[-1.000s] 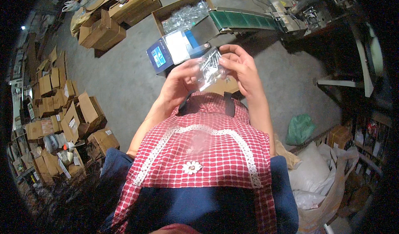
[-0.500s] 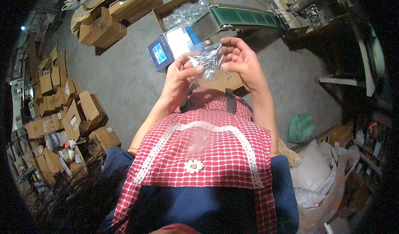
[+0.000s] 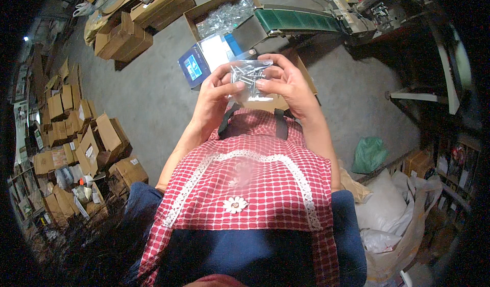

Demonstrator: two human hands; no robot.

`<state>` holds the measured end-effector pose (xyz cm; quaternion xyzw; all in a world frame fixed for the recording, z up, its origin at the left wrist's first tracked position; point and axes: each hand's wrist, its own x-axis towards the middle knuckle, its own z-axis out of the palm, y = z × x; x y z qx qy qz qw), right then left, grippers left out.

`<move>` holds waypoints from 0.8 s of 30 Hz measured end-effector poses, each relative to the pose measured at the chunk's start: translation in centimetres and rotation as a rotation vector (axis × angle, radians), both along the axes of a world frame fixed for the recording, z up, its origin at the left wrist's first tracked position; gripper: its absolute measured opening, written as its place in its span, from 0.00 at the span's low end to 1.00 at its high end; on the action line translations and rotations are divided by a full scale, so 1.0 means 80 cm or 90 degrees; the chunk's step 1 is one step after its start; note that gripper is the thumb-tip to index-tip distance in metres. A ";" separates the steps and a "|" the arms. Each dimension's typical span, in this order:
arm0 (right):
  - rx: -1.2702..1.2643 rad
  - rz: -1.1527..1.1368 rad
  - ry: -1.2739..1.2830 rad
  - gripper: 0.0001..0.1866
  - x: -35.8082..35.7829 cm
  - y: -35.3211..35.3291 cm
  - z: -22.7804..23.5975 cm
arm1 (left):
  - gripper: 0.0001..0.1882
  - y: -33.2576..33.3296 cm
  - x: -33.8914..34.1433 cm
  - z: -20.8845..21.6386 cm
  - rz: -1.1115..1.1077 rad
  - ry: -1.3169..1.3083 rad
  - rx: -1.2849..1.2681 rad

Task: The person handles small plastic bags containing metal screws, checks the contents, and uses a machine control panel to manage a packaging process.

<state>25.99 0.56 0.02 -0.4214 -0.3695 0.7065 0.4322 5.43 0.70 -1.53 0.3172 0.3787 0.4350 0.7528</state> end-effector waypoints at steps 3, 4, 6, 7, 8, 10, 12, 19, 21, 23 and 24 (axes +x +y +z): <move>-0.014 -0.044 0.024 0.28 -0.010 -0.001 -0.003 | 0.31 -0.002 0.003 0.008 -0.034 -0.014 -0.014; -0.009 -0.048 0.003 0.28 -0.010 -0.001 -0.004 | 0.32 -0.002 0.003 0.009 -0.044 -0.017 -0.031; -0.013 -0.045 -0.054 0.28 -0.008 -0.001 -0.003 | 0.35 -0.004 0.002 0.017 -0.053 0.015 -0.059; -0.021 -0.039 -0.090 0.28 -0.008 0.000 -0.003 | 0.35 -0.004 0.001 0.016 -0.054 0.021 -0.062; -0.028 -0.033 -0.126 0.27 -0.009 0.001 -0.002 | 0.35 -0.003 -0.001 0.015 -0.055 0.027 -0.065; 0.022 -0.055 -0.093 0.27 -0.013 -0.001 -0.002 | 0.33 -0.003 -0.001 0.015 -0.039 0.037 -0.046; 0.094 -0.087 -0.093 0.27 -0.016 -0.001 -0.008 | 0.31 -0.004 0.004 0.016 -0.008 0.043 -0.004; 0.079 -0.068 -0.014 0.29 -0.006 -0.001 0.002 | 0.26 -0.001 -0.001 0.019 0.021 0.059 0.003; 0.061 -0.029 -0.011 0.30 -0.005 -0.001 0.005 | 0.25 -0.002 -0.005 0.018 0.012 0.063 -0.009; 0.055 0.006 -0.020 0.30 -0.007 -0.001 0.006 | 0.25 0.000 -0.006 0.016 0.004 0.062 -0.009; 0.077 0.024 -0.050 0.32 -0.007 0.000 0.001 | 0.25 0.002 -0.006 0.015 0.001 0.059 -0.003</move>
